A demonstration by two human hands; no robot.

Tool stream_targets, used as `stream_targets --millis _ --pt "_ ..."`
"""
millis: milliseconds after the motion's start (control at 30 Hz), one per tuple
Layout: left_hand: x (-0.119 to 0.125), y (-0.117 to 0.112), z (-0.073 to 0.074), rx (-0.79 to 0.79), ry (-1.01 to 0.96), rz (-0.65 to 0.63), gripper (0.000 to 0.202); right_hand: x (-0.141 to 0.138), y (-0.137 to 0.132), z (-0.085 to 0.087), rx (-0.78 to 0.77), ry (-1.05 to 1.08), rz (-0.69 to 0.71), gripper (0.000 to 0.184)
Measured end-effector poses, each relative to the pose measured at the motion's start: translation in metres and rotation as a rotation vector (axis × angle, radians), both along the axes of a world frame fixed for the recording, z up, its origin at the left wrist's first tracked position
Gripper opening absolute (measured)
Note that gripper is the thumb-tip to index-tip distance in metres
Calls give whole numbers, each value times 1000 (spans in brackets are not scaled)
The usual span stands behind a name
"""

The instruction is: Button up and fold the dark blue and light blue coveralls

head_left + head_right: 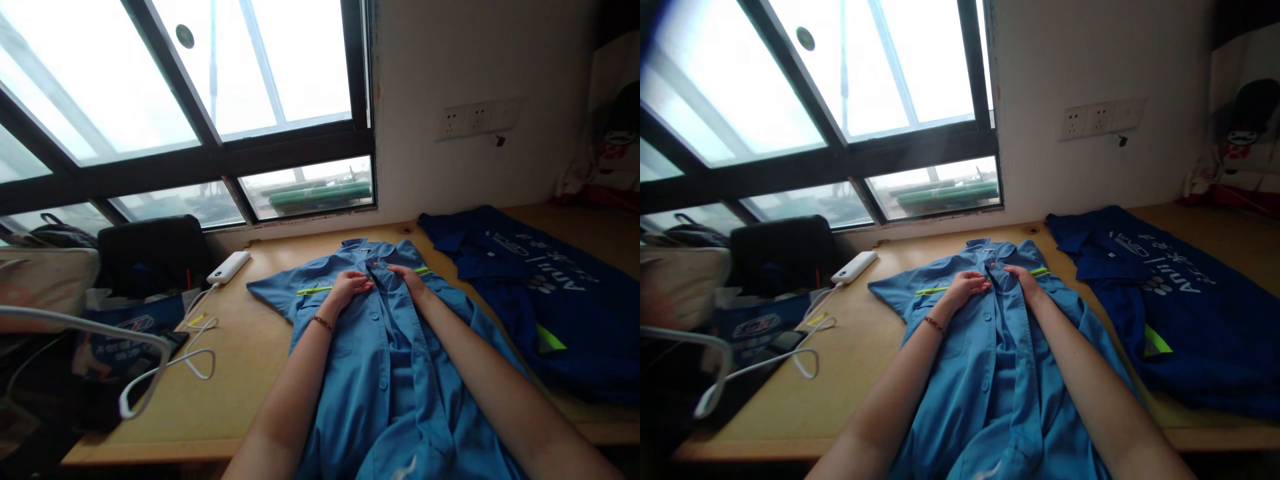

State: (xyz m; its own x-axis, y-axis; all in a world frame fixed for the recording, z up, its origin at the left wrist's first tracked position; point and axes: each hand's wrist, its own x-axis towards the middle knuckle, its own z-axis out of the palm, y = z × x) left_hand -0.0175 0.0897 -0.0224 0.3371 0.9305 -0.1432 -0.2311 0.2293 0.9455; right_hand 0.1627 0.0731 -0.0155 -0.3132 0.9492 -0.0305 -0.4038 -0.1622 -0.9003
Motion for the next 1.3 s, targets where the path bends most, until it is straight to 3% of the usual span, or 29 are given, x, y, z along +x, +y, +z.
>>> stream_targets --millis 100,300,500,700,967,1100,1200,1300 --pt "-3 1 1 0 -23 -42 20 -6 -3 1 14 -67 14 27" --pt "-5 0 1 41 -23 -71 18 -13 -2 -4 148 -264 -95 25" --pt "-2 -5 -1 114 26 -16 24 -21 -2 -13 250 -430 -311 23" --pt "4 -9 -2 195 82 47 28 -33 -13 -12 583 -721 -587 16" --pt "8 -13 2 312 251 120 23 -36 -6 -18 547 -757 -538 16" --pt "11 -11 -2 387 381 243 19 -38 -8 -17 588 -818 -512 11" --pt "13 -10 -4 340 424 342 13 -40 -12 -14 637 -865 -495 10" --pt "13 -11 -3 266 371 338 11 -42 -14 -13 672 -892 -492 9"
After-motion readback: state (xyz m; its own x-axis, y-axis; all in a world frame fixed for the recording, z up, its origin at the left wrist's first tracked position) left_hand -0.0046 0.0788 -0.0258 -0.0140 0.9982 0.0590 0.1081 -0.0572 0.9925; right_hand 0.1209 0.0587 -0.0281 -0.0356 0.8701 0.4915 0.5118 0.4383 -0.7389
